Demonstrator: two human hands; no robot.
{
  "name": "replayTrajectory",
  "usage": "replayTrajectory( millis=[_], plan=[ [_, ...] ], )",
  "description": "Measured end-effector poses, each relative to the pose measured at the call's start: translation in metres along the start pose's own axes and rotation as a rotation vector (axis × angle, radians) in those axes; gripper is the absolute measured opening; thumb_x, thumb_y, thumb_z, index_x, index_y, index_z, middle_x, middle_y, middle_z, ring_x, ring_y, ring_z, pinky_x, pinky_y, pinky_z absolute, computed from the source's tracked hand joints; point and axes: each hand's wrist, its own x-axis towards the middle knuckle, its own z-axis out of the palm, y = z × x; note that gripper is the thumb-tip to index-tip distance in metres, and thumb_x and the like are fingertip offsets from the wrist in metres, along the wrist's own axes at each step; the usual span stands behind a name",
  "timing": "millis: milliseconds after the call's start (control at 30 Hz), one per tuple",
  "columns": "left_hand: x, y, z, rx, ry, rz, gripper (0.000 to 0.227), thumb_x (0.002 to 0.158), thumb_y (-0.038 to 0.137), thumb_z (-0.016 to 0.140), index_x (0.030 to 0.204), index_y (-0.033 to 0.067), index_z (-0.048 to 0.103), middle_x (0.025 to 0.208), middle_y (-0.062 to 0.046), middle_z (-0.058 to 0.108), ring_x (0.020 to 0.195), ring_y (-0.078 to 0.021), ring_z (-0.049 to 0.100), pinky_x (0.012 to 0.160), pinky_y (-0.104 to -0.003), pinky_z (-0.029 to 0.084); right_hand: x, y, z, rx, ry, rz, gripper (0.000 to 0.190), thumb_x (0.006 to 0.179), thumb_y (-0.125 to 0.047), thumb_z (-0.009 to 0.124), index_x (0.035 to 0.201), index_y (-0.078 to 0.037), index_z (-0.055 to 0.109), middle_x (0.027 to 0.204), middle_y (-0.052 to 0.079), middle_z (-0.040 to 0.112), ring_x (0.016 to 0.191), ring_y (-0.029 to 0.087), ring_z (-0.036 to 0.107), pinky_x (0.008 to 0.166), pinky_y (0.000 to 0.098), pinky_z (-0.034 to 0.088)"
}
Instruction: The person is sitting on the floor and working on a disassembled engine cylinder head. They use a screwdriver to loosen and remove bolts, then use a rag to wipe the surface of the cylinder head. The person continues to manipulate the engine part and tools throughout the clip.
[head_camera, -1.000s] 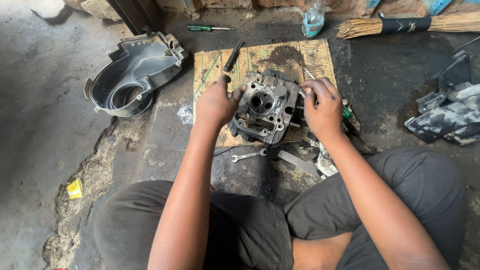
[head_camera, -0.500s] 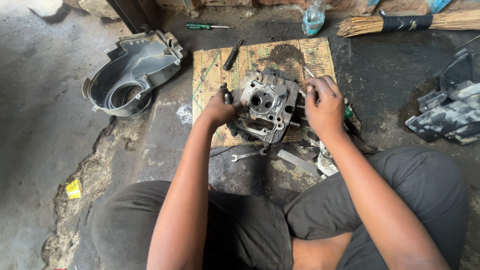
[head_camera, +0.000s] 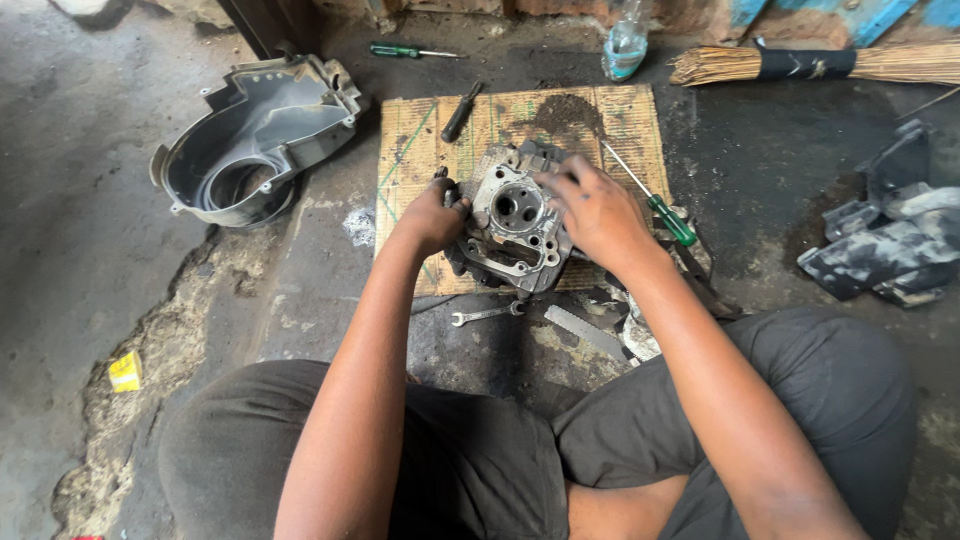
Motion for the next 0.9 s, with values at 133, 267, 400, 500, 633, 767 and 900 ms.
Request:
replayTrajectory(
  millis=[133, 267, 400, 500, 633, 767, 900],
  plan=[
    [-0.005, 0.004, -0.004, 0.006, -0.013, -0.02, 0.062, 0.096, 0.038, 0.062, 0.149, 0.0107, 0.046, 0.135, -0.024, 0.062, 0.128, -0.0368, 0.06, 0.107, -0.04, 0.046, -0.001, -0.007, -0.001, 0.121, 0.218, 0.11, 0.022, 0.107, -0.014, 0.054, 0.126, -0.009, 0.063, 0.13, 0.017, 0.056, 0.09, 0.026, 0.065, 0.078, 0.0355, 0.057],
    [-0.004, 0.001, 0.0, -0.013, 0.001, 0.007, 0.064, 0.095, 0.039, 0.063, 0.149, 0.01, 0.045, 0.134, -0.025, 0.063, 0.128, -0.0377, 0.06, 0.106, -0.041, 0.046, -0.003, 0.01, -0.025, 0.101, 0.728, -0.1, 0.015, 0.115, -0.007, 0.054, 0.127, -0.007, 0.063, 0.12, 0.008, 0.058, 0.115, 0.024, 0.062, 0.104, 0.0369, 0.054],
    [-0.005, 0.004, 0.002, 0.023, 0.014, 0.017, 0.062, 0.097, 0.042, 0.06, 0.149, 0.0108, 0.046, 0.135, -0.024, 0.063, 0.129, -0.0389, 0.059, 0.107, -0.042, 0.046, -0.006, 0.021, -0.03, 0.243, 0.78, -0.064, 0.016, 0.116, -0.004, 0.053, 0.126, -0.006, 0.065, 0.114, 0.008, 0.056, 0.108, 0.022, 0.06, 0.096, 0.0324, 0.056],
    [-0.011, 0.007, 0.0, 0.08, 0.014, 0.037, 0.064, 0.098, 0.045, 0.056, 0.151, 0.0126, 0.043, 0.137, -0.023, 0.061, 0.13, -0.0396, 0.056, 0.107, -0.043, 0.045, -0.012, 0.02, -0.016, 0.211, 0.705, -0.09, 0.018, 0.111, -0.005, 0.056, 0.126, -0.005, 0.066, 0.111, 0.01, 0.057, 0.104, 0.023, 0.059, 0.092, 0.0337, 0.056],
    [-0.022, 0.013, -0.006, 0.201, -0.017, 0.019, 0.066, 0.1, 0.05, 0.048, 0.155, 0.0152, 0.037, 0.139, -0.023, 0.059, 0.132, -0.0409, 0.054, 0.109, -0.045, 0.043, -0.01, 0.007, -0.002, 0.247, 0.596, -0.12, 0.017, 0.107, -0.009, 0.066, 0.123, -0.004, 0.064, 0.107, 0.011, 0.06, 0.097, 0.024, 0.063, 0.085, 0.0357, 0.055],
    [-0.023, 0.017, -0.008, 0.238, -0.043, 0.018, 0.068, 0.102, 0.052, 0.043, 0.158, 0.0162, 0.031, 0.141, -0.024, 0.056, 0.134, -0.0406, 0.051, 0.11, -0.046, 0.041, -0.017, -0.001, -0.005, 0.261, 0.556, -0.108, 0.022, 0.1, -0.006, 0.07, 0.122, -0.003, 0.063, 0.109, 0.014, 0.062, 0.097, 0.03, 0.065, 0.084, 0.0401, 0.053],
    [-0.018, 0.014, -0.007, 0.232, -0.046, 0.028, 0.068, 0.102, 0.052, 0.043, 0.158, 0.0146, 0.032, 0.142, -0.023, 0.057, 0.134, -0.0395, 0.052, 0.11, -0.045, 0.042, -0.018, -0.005, -0.005, 0.286, 0.55, -0.07, 0.022, 0.1, -0.003, 0.07, 0.121, -0.002, 0.063, 0.108, 0.013, 0.064, 0.097, 0.03, 0.067, 0.084, 0.0395, 0.054]
  ],
)
